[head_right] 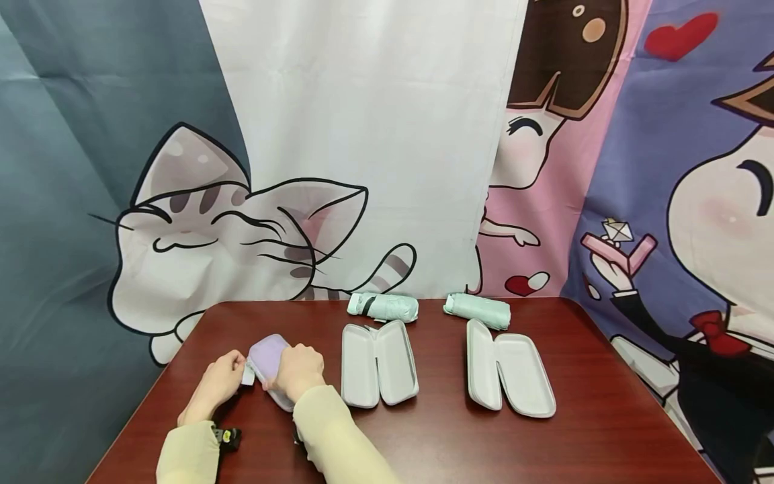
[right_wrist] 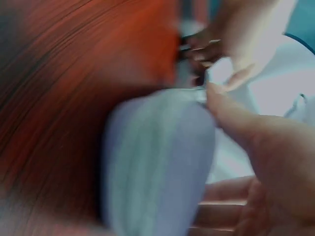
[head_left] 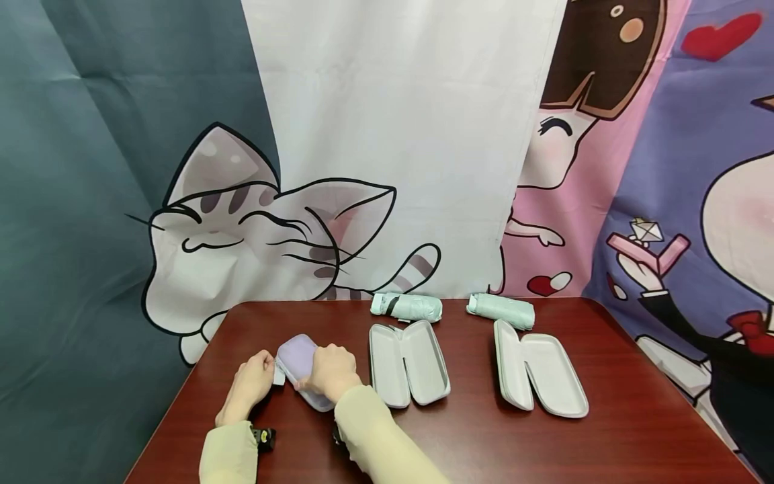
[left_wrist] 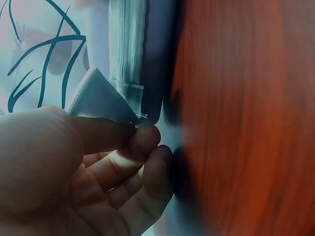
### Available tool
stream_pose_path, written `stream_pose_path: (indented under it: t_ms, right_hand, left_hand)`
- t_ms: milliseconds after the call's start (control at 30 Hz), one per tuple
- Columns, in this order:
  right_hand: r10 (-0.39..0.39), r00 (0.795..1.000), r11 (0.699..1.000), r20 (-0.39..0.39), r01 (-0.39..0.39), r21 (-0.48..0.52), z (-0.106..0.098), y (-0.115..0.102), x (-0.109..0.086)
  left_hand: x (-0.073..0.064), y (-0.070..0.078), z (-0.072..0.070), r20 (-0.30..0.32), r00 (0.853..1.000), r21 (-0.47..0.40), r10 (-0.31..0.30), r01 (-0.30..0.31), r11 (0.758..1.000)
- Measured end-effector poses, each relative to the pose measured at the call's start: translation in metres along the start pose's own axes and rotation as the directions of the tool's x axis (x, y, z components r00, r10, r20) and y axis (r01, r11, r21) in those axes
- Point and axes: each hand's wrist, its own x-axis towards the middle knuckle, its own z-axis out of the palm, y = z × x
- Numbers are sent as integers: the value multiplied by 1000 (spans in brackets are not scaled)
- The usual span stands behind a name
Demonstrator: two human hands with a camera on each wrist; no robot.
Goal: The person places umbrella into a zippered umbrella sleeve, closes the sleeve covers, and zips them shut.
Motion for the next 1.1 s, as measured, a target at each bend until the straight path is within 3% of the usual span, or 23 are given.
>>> stream_pose_path:
  t_ms: [167,333,567,867,1100]
  right_hand:
    - [32,997,989,65,-41,141,-5,5,-9]
    - [60,997,976,46,-68,208,-3,3,-13]
    - [103,994,975,19,-105,194,-3,-1,-12]
    - [119,993,976,10,-119,184,-2,-7,-9]
    - [130,991,974,16,-131,184,0,-8,-6]
  left_hand:
    - [4,3,3,-24,999,4,27,-27,1000]
    - [9,6,6,-21,999,10,41,-41,999]
    - [12,9,11,-52,997,11,56,-56,998]
    - [17,11,12,15,999,50,45,-45,998]
    - [20,13,12,13,994,25,108,-108,994]
